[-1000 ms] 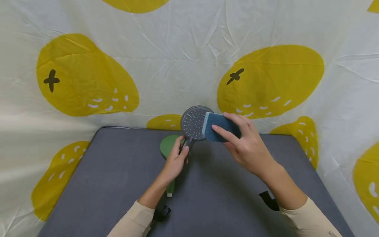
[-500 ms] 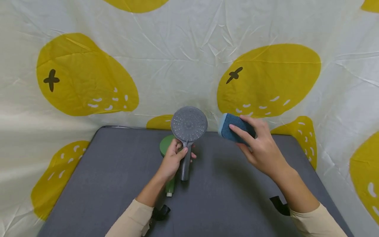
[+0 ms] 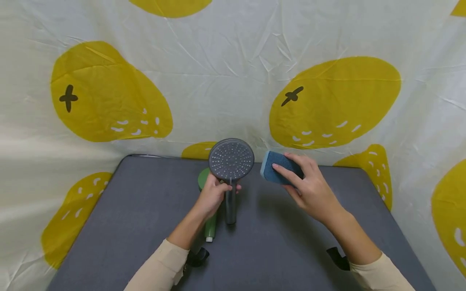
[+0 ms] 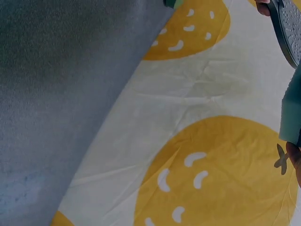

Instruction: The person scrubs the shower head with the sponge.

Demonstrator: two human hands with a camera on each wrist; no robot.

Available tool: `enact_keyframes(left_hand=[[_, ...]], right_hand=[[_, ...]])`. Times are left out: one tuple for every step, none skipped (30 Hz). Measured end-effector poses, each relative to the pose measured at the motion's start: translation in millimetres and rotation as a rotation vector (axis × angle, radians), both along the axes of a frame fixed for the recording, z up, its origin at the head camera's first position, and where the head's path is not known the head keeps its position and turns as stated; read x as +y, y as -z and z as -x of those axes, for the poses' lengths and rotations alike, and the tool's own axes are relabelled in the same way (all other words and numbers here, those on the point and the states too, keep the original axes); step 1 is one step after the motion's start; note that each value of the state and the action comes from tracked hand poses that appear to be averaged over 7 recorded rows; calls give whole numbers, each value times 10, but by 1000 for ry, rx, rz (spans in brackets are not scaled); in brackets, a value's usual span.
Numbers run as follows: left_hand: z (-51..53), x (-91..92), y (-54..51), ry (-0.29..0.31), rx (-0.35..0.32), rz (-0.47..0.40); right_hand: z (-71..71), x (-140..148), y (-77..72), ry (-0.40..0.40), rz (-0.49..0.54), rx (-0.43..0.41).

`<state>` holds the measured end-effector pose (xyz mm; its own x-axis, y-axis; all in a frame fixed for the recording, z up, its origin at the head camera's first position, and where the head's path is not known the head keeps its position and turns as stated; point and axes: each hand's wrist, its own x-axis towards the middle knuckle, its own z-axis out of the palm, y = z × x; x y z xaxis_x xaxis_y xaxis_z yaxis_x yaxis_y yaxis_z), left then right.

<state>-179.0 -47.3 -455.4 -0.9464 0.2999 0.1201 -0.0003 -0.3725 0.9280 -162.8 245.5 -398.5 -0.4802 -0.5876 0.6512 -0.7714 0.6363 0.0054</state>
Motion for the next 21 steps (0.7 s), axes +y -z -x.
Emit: enact_keyframes(left_hand=[[3,3,-13,0,-18,-20],[7,5,-23,3,-36,-41],[8,6,-33,6,-51,-55],[11,7,-38,9,-65,-62],[12,7,-44,10,-76,-59],[16,9,-48,10,-80,-49],[21,12,-51,2,-80,-30],[27,16,-52,-11,-73,-5],[35,21,-55,-27,-67,18],[45,28,-59,-47,-63,39],[56,37,-64,-66,-58,58],[65,45,-72,-84,-52,73],[76,53,-78,-100,-51,86],[86,60,-88,-109,-50,94],[96,67,-101,-112,-50,99],[106,74,-116,-111,-47,106],[116,80,-132,-106,-46,107],[126,85,-149,-100,-46,107],[139,91,-163,-92,-46,108],[153,97,-178,-85,-49,108],[168,104,-191,-76,-49,107]], right_hand=[[-3,-8,5,-1,0,-1],[-5,-14,9,0,1,-2],[-7,-20,13,1,1,-6],[-9,-26,17,2,1,-8],[-12,-30,20,3,0,-9],[-13,-36,24,0,2,-9],[-14,-42,28,-4,1,-8],[-15,-49,35,-9,0,-6],[-14,-57,42,-16,-1,-4],[-14,-65,50,-22,-2,-1],[-12,-74,57,-29,-4,1],[-10,-84,64,-33,-8,4],[-8,-93,70,-35,-13,5],[-6,-101,75,-35,-19,6],[-3,-112,76,-34,-25,8],[0,-121,76,-32,-30,9],[4,-132,73,-31,-34,14],[8,-144,68,-29,-38,20],[14,-157,61,-30,-43,27],[20,-170,49,-29,-49,34],[26,-186,36,-26,-55,42]])
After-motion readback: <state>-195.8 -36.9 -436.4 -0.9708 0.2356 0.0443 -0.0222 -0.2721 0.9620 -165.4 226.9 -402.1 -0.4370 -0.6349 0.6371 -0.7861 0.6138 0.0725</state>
